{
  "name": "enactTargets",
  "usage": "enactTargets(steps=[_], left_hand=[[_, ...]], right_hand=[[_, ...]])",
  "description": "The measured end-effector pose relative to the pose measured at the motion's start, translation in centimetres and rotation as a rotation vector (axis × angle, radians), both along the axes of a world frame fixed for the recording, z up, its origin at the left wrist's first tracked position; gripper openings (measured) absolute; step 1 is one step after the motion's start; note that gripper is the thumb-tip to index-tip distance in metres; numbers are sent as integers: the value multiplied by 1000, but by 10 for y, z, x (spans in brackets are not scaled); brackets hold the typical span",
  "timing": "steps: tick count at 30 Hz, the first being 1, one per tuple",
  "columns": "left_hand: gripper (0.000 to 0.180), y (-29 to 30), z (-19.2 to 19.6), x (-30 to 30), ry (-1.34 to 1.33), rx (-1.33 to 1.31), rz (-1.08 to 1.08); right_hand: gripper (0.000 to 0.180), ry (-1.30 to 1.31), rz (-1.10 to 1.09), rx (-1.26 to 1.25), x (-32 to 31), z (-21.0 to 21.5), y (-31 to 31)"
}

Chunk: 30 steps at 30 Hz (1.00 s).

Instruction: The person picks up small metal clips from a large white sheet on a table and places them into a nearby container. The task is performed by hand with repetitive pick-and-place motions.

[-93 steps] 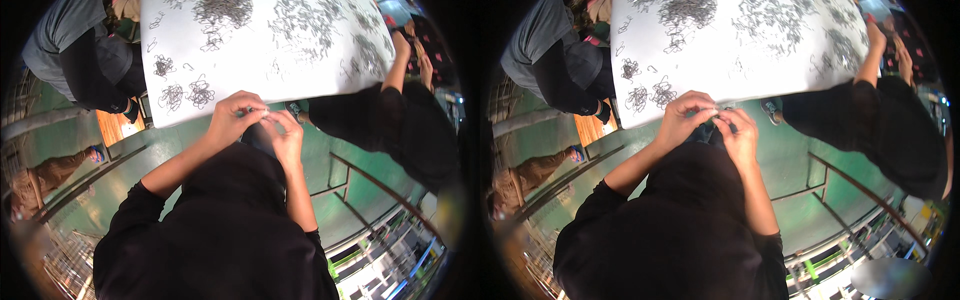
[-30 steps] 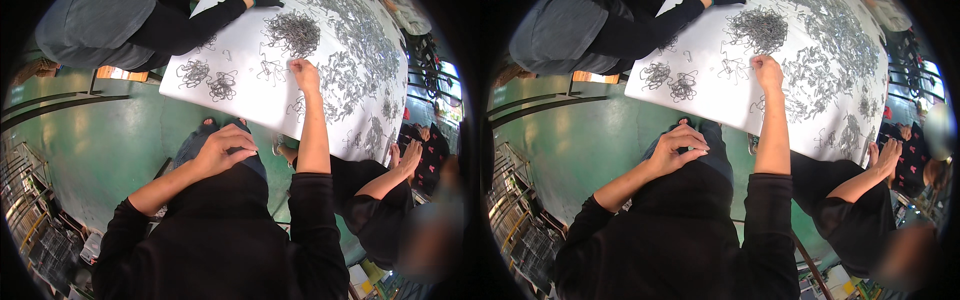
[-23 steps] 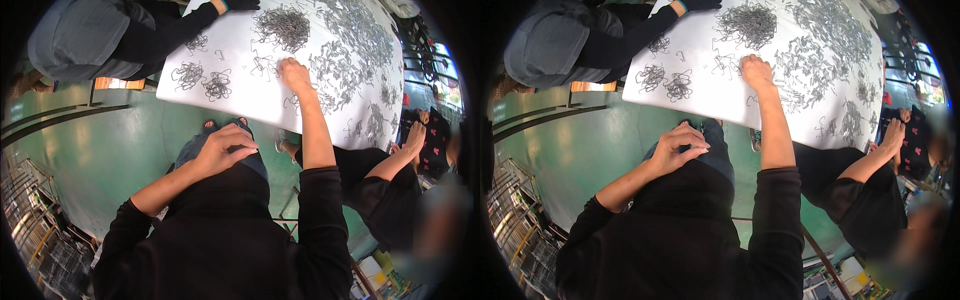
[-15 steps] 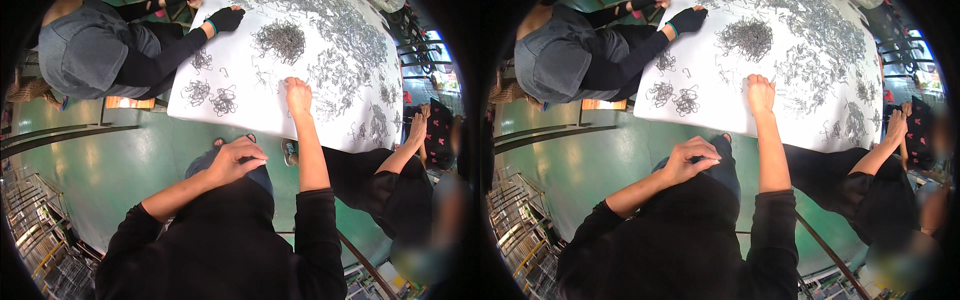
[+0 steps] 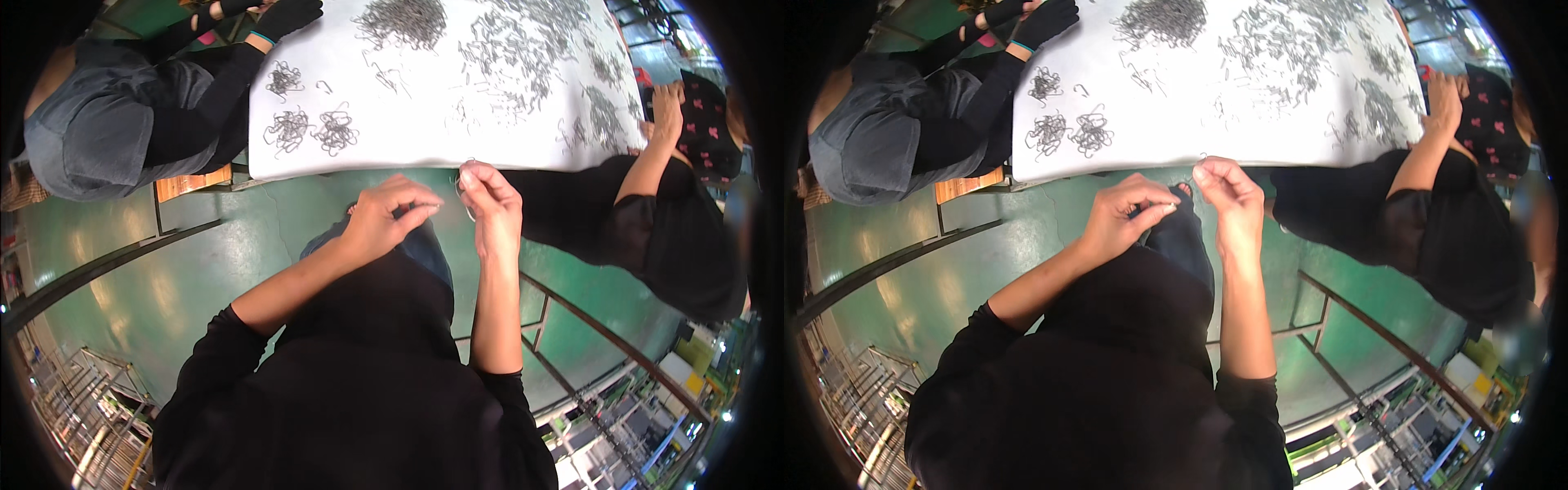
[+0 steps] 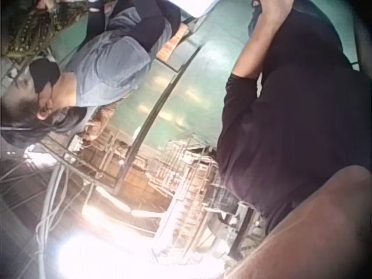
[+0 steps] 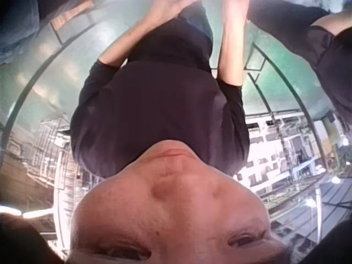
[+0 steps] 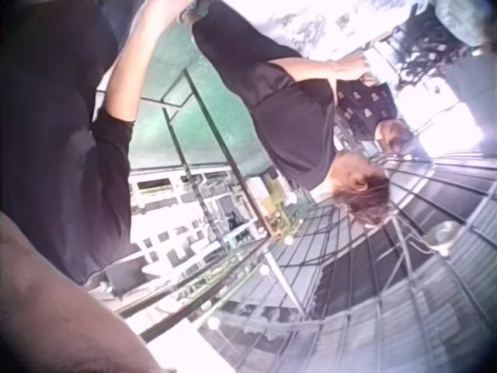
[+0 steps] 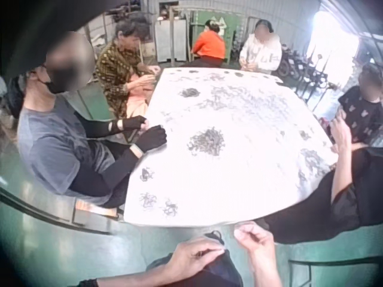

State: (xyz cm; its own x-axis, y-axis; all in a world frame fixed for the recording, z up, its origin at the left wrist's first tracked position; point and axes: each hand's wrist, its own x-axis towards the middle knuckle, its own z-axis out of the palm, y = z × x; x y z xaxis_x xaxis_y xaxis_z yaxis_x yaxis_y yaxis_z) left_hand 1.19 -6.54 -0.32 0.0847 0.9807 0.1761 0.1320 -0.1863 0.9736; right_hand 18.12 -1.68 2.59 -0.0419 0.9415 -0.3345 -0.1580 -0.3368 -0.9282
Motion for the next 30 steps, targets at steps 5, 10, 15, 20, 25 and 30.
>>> enactTargets(steps=[5, 10, 15, 20, 25, 30], left_hand=[[16, 8, 7, 13, -21, -6, -25], [17, 22, 9, 34, -15, -8, -55], [16, 39, 1, 64, -26, 98, -87], [36, 68, -19, 76, 37, 344, -192], [21, 175, -78, 44, 494, 104, 135], [16, 231, -119, 39, 822, 228, 181]], right_hand=[[5, 68, -36, 179, 8, 16, -41], [5, 16, -134, 185, 18, 9, -40], [6, -162, -309, 268, 32, -5, -34], [8, -486, -315, 541, 49, -17, -32], [12, -507, -319, 567, 63, -25, -22], [12, -483, -277, 534, 70, -30, -13]])
